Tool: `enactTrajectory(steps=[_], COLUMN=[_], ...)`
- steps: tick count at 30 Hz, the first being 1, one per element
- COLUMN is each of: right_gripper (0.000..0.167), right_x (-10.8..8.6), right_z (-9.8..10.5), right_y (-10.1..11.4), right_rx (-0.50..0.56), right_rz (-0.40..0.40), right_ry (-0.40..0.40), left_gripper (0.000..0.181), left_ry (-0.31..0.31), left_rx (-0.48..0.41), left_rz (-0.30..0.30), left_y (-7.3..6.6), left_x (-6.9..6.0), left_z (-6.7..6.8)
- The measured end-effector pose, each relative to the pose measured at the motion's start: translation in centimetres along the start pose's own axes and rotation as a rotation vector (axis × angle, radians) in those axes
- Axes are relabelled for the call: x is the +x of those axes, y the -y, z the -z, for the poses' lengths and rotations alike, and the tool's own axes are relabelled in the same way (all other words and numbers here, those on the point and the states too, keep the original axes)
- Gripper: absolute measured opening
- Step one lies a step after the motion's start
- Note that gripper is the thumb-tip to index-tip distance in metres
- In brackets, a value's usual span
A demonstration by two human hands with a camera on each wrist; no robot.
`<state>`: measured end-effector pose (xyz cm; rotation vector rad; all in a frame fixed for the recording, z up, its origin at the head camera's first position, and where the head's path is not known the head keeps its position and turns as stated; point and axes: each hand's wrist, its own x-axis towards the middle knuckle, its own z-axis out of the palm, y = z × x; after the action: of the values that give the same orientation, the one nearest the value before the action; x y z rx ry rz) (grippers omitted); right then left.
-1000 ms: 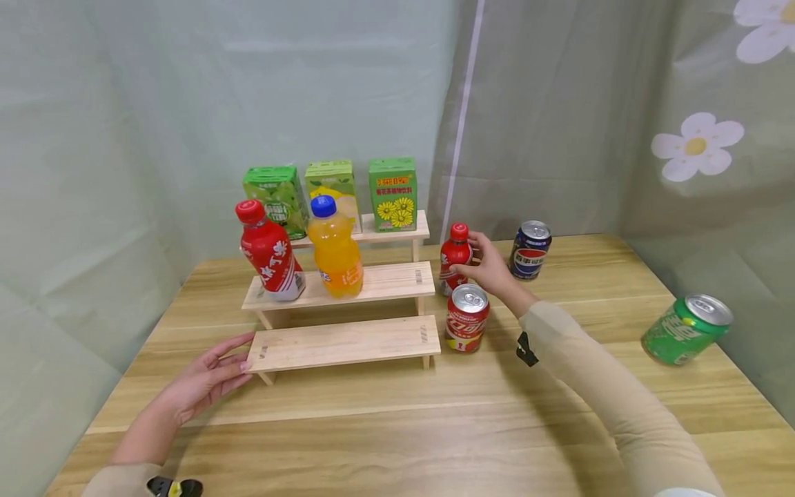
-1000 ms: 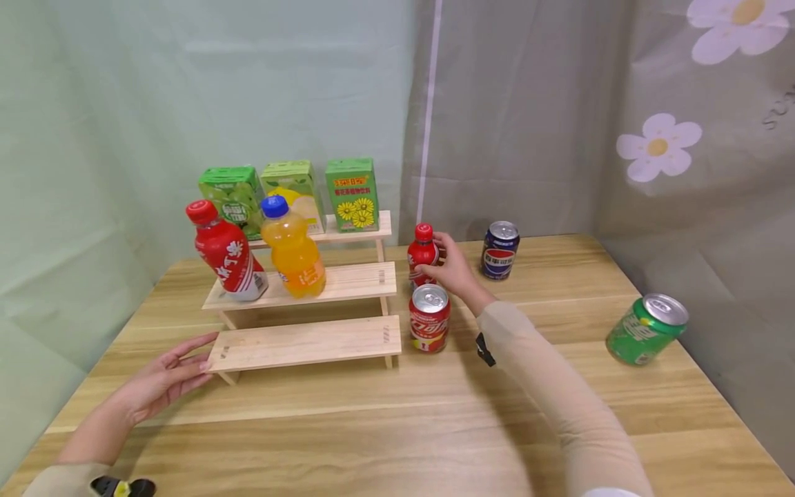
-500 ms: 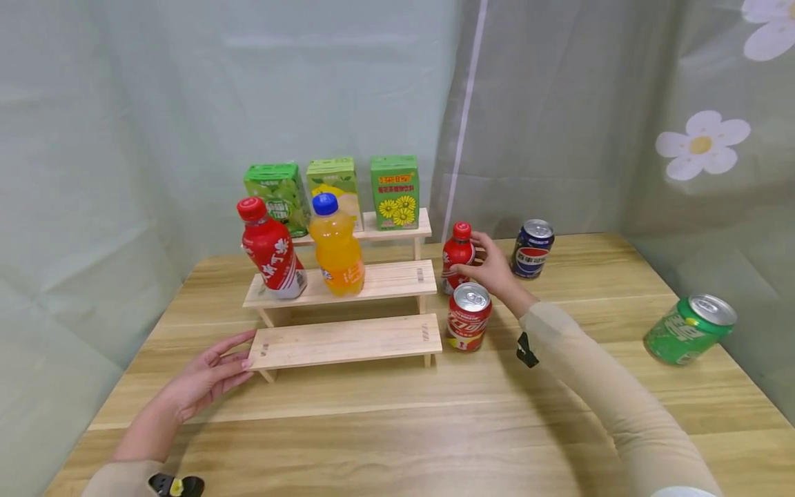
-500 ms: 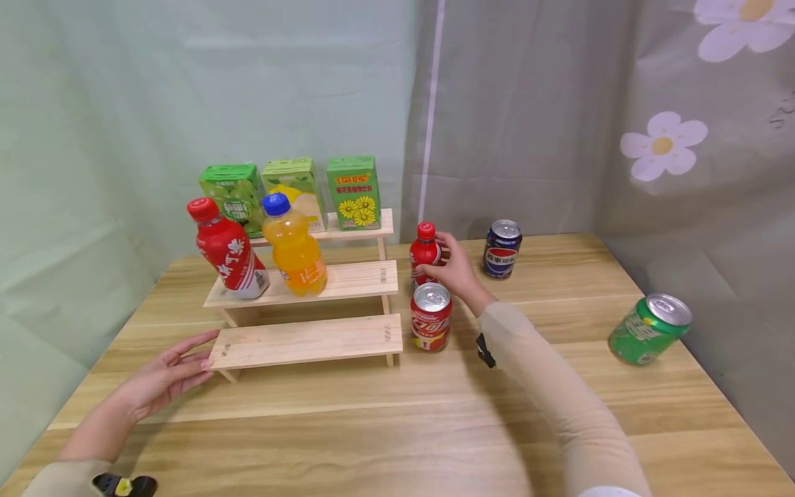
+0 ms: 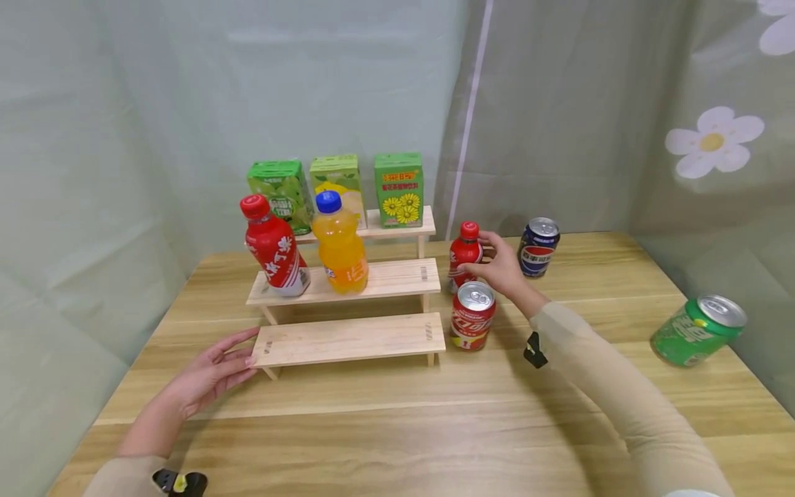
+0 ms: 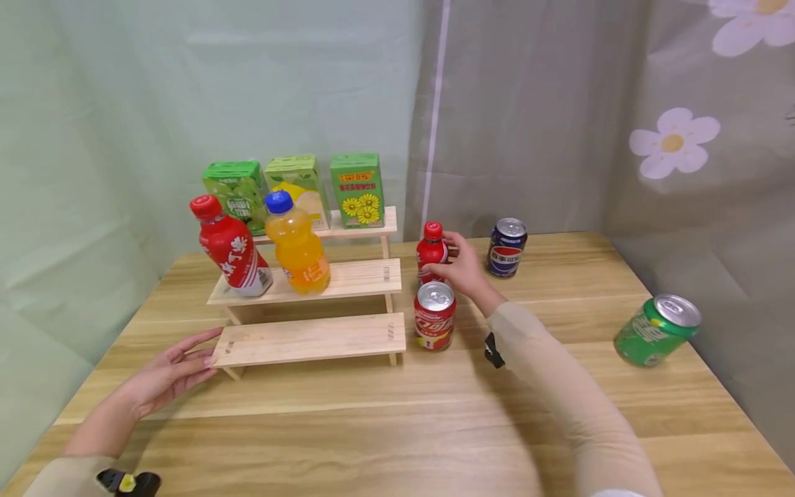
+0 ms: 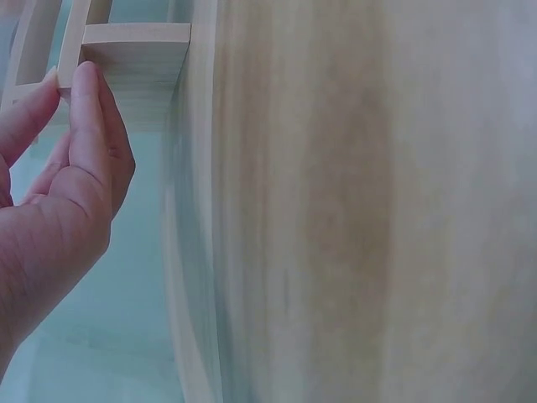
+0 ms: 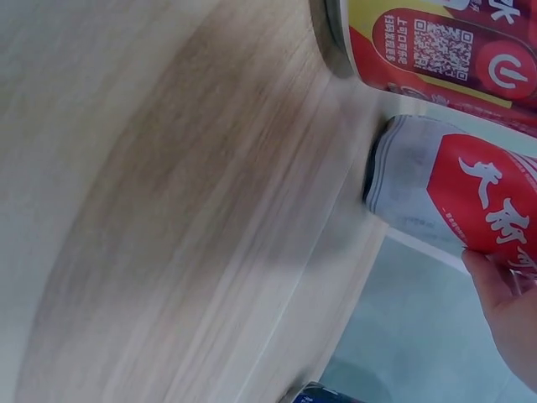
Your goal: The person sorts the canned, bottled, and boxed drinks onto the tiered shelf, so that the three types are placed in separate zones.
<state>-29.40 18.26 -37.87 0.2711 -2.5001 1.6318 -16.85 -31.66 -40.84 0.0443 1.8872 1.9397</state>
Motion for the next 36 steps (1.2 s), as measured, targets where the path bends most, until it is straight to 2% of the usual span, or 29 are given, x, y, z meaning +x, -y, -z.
enactTrajectory(steps=[6,14,27,36], right_gripper=[0.069,0.067,0.064,0.062], right_x=[0.0,-0.1,-0.4,-1.3], right_z=[0.7,1.8,3.9,4.3], right_y=[0.2,1.3,5.4,8.7], right_rx=[-0.02,-0.03,-0.052,-0.057], right_rz=[-0.007,0.017,0.091,0.137], right_ry=[-0.01,-0.019,-0.068,-0.09], left_gripper=[0.044,0.045,0.045,0.045], left_ry=[0.037,0.009,0.019,0.022], left_rx=[-0.032,-0.029,-0.035,-0.02], left_rz=[-0.02,-0.003,-0.007,-0.012], left_y=[-0.1,-0.1,0.0,0.0], left_x=[0.1,0.0,-0.1,0.1], left_z=[0.0,-0.1,0.1,0.1])
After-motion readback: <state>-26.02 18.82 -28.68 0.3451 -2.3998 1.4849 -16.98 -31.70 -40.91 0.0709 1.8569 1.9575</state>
